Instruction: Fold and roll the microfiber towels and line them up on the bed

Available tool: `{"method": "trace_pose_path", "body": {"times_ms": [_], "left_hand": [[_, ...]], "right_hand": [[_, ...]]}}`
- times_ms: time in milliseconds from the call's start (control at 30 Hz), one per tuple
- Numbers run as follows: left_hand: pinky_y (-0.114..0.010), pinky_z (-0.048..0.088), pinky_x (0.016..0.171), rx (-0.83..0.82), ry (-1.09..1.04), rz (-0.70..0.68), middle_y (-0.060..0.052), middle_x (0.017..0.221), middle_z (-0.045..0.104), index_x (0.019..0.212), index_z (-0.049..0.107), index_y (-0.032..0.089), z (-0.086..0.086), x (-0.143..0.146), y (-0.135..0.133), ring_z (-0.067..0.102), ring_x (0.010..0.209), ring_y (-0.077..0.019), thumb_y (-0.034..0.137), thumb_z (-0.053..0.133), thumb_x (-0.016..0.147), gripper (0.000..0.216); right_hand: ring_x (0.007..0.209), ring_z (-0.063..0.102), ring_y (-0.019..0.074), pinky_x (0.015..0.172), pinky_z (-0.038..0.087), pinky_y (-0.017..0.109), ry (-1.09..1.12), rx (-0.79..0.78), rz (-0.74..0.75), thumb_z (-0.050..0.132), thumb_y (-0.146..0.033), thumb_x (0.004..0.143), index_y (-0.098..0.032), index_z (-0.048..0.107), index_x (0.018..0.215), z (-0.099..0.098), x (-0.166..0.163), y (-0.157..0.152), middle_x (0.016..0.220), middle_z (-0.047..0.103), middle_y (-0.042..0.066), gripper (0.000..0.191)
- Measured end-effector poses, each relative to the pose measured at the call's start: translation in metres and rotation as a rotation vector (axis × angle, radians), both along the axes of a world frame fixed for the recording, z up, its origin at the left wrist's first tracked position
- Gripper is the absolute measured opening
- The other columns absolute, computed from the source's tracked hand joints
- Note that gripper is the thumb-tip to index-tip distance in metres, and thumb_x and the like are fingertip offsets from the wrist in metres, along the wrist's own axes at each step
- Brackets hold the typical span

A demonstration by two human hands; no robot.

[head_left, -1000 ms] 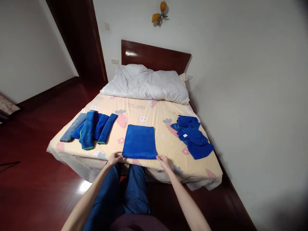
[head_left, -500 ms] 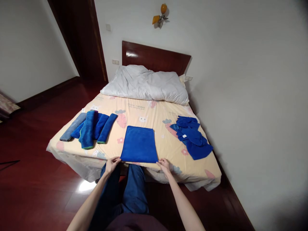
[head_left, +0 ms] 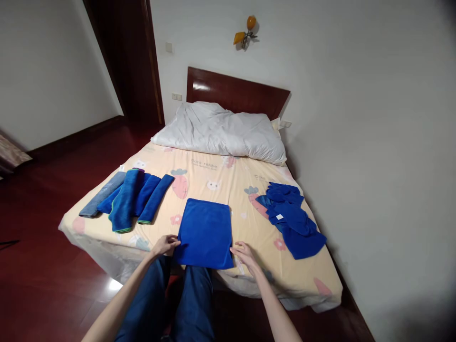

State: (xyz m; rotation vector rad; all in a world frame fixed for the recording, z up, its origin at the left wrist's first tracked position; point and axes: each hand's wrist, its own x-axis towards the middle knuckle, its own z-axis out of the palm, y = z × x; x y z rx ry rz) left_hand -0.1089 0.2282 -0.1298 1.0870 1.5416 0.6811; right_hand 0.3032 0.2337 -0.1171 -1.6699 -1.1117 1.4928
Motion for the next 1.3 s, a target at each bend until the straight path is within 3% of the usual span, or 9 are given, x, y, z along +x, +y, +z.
{"method": "trace_pose_path", "body": {"times_ms": [167, 333, 433, 600, 867, 1033, 1167, 1300], "left_hand": [[-0.032, 0.054, 0.066, 0.053, 0.119, 0.118, -0.009, 0.085, 0.077, 0.095, 0.074, 0.015, 0.015, 0.016, 0.093, 0.072, 0.082, -0.0269, 0.063, 0.082, 0.059, 0.061], [-0.029, 0.054, 0.075, 0.056, 0.211, 0.188, -0.011, 0.096, 0.078, 0.103, 0.073, 0.016, -0.005, 0.022, 0.176, 0.073, 0.09, -0.0241, 0.047, 0.076, 0.075, 0.042], [-0.029, 0.053, 0.087, 0.08, 0.281, 0.169, -0.009, 0.094, 0.078, 0.099, 0.075, 0.019, -0.018, 0.022, 0.206, 0.072, 0.098, -0.0244, 0.039, 0.073, 0.079, 0.029], [-0.03, 0.051, 0.093, 0.123, 0.415, 0.111, -0.008, 0.097, 0.078, 0.095, 0.075, 0.02, -0.024, 0.025, 0.22, 0.072, 0.098, -0.024, 0.034, 0.066, 0.086, 0.019], [-0.033, 0.052, 0.09, 0.168, 0.547, 0.07, -0.011, 0.107, 0.077, 0.111, 0.069, 0.021, -0.024, 0.028, 0.233, 0.071, 0.101, -0.0246, 0.034, 0.052, 0.097, 0.025], [-0.038, 0.052, 0.089, 0.166, 0.679, 0.053, -0.013, 0.108, 0.074, 0.113, 0.066, 0.021, -0.026, 0.037, 0.238, 0.069, 0.102, -0.0276, 0.036, 0.049, 0.098, 0.027], [-0.038, 0.052, 0.093, 0.296, 0.764, -0.057, -0.014, 0.123, 0.066, 0.111, 0.068, 0.019, -0.028, 0.036, 0.239, 0.063, 0.115, -0.0277, 0.028, 0.053, 0.093, 0.025], [-0.036, 0.053, 0.096, 0.343, 0.728, -0.184, -0.012, 0.104, 0.07, 0.098, 0.071, 0.017, -0.028, 0.024, 0.253, 0.065, 0.106, -0.025, 0.019, 0.058, 0.086, 0.018]], "right_hand": [[0.053, 0.059, 0.0157, 0.049, 0.04, 0.024, -0.191, 0.121, -0.082, 0.086, -0.048, 0.055, -0.021, 0.063, 0.09, -0.012, -0.018, 0.091, 0.068, 0.072, 0.001, 0.05], [0.075, 0.07, 0.0232, 0.067, 0.051, 0.029, -0.37, 0.194, -0.142, 0.083, -0.046, 0.06, -0.022, 0.064, 0.083, -0.035, -0.022, 0.177, 0.067, 0.072, 0.002, 0.039], [0.074, 0.071, 0.0227, 0.07, 0.051, 0.029, -0.567, 0.288, -0.058, 0.076, -0.045, 0.07, -0.022, 0.068, 0.082, -0.041, -0.021, 0.205, 0.066, 0.072, 0.001, 0.027], [0.079, 0.073, 0.0212, 0.075, 0.053, 0.027, -0.673, 0.333, 0.067, 0.068, -0.035, 0.079, -0.021, 0.072, 0.081, -0.045, -0.028, 0.223, 0.081, 0.078, 0.005, 0.015], [0.085, 0.075, 0.0229, 0.077, 0.054, 0.028, -0.742, 0.293, 0.032, 0.059, -0.031, 0.088, -0.02, 0.073, 0.084, -0.056, -0.03, 0.239, 0.089, 0.08, 0.009, 0.018], [0.086, 0.074, 0.0211, 0.078, 0.054, 0.027, -0.763, 0.265, 0.044, 0.061, -0.031, 0.088, -0.02, 0.074, 0.09, -0.06, -0.037, 0.244, 0.091, 0.08, 0.007, 0.017], [0.085, 0.074, 0.0196, 0.077, 0.053, 0.025, -0.762, 0.246, 0.079, 0.068, -0.03, 0.083, -0.021, 0.074, 0.092, -0.06, -0.042, 0.248, 0.088, 0.079, 0.005, 0.014], [0.081, 0.072, 0.0189, 0.075, 0.053, 0.026, -0.785, 0.23, 0.097, 0.07, -0.025, 0.08, -0.021, 0.072, 0.084, -0.057, -0.039, 0.262, 0.085, 0.077, 0.004, 0.006]]}}
